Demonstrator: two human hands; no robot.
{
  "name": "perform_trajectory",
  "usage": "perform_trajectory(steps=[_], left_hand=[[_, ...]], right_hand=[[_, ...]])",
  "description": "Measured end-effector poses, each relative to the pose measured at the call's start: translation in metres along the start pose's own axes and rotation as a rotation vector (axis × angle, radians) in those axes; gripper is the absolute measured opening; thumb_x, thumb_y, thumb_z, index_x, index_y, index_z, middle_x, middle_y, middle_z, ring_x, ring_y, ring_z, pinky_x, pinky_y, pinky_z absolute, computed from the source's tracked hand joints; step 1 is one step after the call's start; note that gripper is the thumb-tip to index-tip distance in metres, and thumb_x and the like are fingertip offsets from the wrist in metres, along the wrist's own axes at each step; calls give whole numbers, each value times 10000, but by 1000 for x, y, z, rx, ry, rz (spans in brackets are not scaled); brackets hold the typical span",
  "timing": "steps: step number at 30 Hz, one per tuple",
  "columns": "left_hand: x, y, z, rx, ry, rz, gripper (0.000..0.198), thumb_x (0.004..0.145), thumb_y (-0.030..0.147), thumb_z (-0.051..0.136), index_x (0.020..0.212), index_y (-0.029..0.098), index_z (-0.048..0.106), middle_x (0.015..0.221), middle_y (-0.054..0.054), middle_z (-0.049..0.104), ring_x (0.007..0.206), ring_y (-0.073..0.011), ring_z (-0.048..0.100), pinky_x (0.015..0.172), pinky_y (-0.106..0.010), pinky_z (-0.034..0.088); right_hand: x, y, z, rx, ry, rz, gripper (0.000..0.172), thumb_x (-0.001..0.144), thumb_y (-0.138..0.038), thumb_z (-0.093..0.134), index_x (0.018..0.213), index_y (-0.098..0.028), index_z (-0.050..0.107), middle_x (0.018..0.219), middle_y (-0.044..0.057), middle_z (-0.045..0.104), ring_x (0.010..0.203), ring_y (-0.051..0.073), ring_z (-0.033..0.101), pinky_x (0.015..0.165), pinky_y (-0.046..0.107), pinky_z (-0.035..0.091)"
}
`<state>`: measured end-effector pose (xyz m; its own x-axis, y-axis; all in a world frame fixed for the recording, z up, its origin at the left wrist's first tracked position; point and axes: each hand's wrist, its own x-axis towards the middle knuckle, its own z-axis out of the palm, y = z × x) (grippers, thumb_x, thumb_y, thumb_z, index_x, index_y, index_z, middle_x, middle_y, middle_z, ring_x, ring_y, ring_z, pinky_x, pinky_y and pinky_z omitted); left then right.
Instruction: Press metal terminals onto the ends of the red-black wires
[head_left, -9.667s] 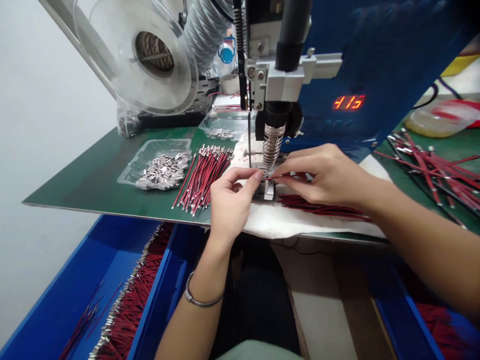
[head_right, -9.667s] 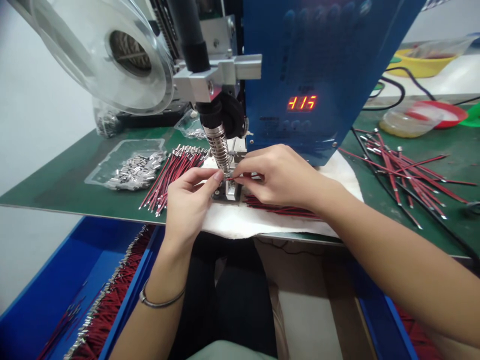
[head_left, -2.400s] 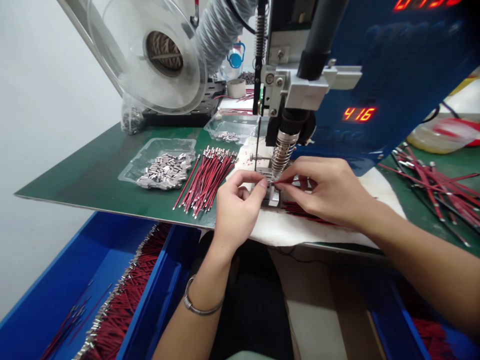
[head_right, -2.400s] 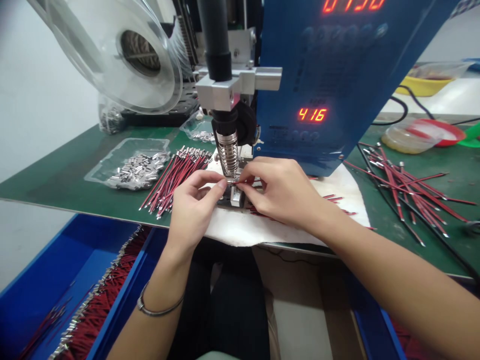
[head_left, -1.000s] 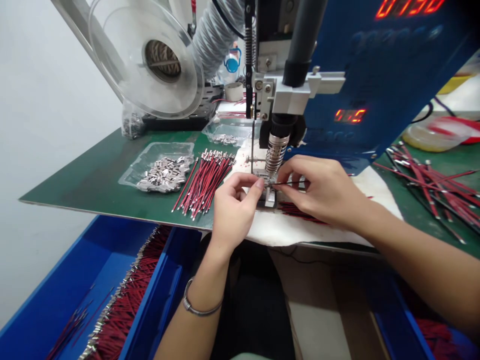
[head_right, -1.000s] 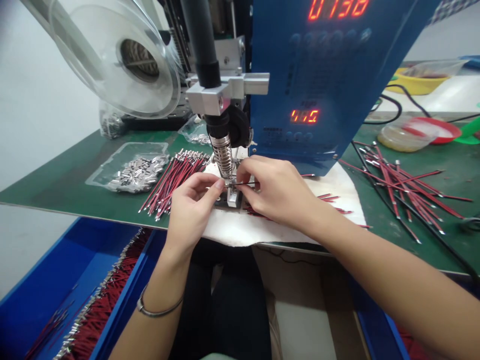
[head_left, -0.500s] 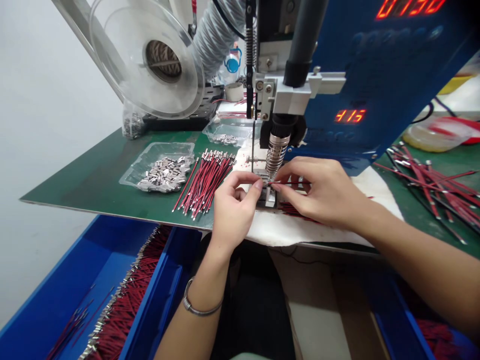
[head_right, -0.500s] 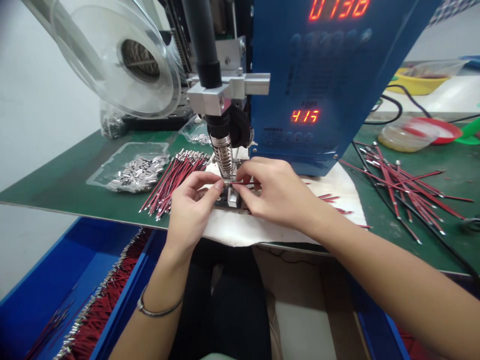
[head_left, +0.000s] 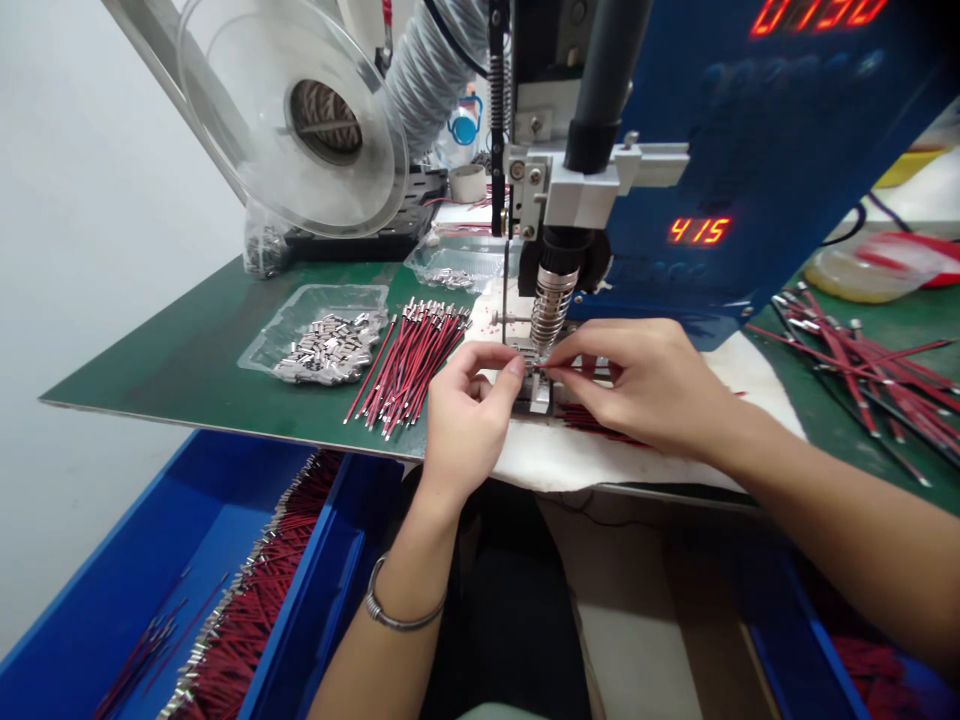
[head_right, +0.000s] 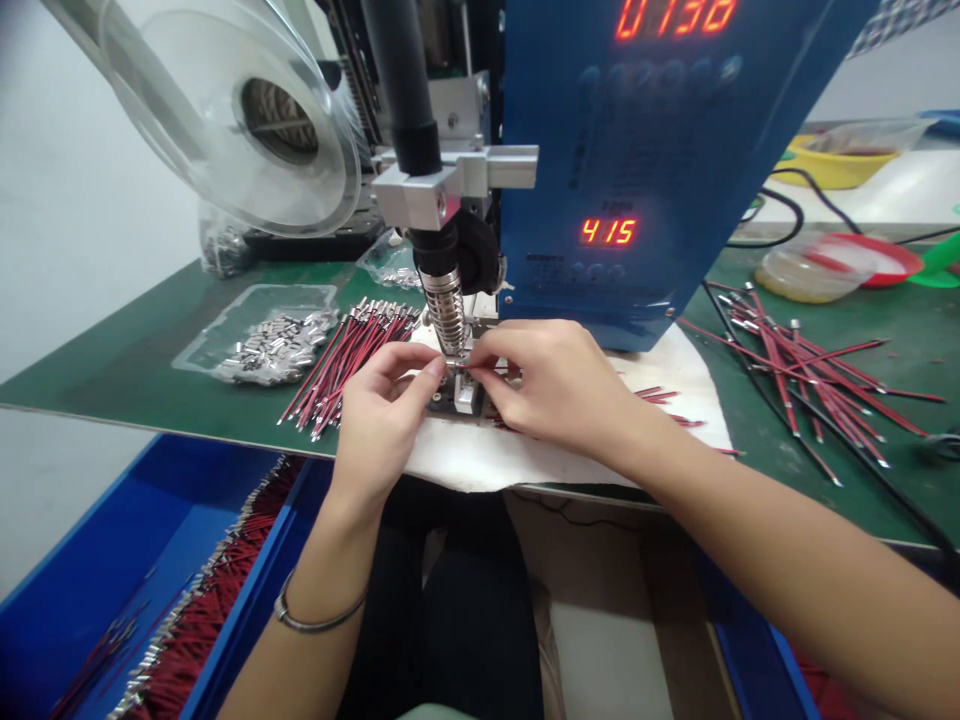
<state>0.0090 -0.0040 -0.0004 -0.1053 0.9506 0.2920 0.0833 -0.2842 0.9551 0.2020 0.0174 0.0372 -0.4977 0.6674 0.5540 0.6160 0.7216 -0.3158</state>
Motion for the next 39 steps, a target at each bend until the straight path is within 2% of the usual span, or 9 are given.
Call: perform_trajectory(steps=[14, 22, 33, 39], left_hand=[[0, 0, -1, 4, -10, 11, 110, 921, 292, 769, 872, 204, 726, 807, -31, 709, 689, -144, 600, 556, -245, 431], [0, 0, -1, -30, 3, -3, 120, 883, 246, 791, 962, 205, 710, 944, -51, 764, 765, -152, 674, 581, -237, 470], [0, 0, -1, -33, -20, -10, 99, 869, 240, 784, 916, 193, 711, 899, -29, 742, 605, -106, 594, 519, -230, 417], [0, 0, -1, -23, -19, 1, 76, 870, 238, 765, 901, 191, 715, 888, -29, 752, 588, -100, 567, 499, -224, 385]], right_hand=[[-2, 2, 0, -9, -14, 25, 106, 925, -206, 684, 895, -222, 785, 813, 20, 790, 677, 180, 697, 634, 293, 471], [-1, 2, 0, 13, -31, 53, 108, 941, -245, 689, 924, -213, 791, 835, 30, 788, 669, 176, 679, 637, 301, 467], [-2, 3, 0, 25, -52, 4, 128, 946, -205, 659, 935, -196, 786, 836, 41, 779, 673, 169, 673, 622, 292, 460], [-3, 4, -1, 8, -39, -37, 151, 939, -171, 646, 924, -211, 791, 839, 37, 786, 699, 174, 699, 641, 292, 484]])
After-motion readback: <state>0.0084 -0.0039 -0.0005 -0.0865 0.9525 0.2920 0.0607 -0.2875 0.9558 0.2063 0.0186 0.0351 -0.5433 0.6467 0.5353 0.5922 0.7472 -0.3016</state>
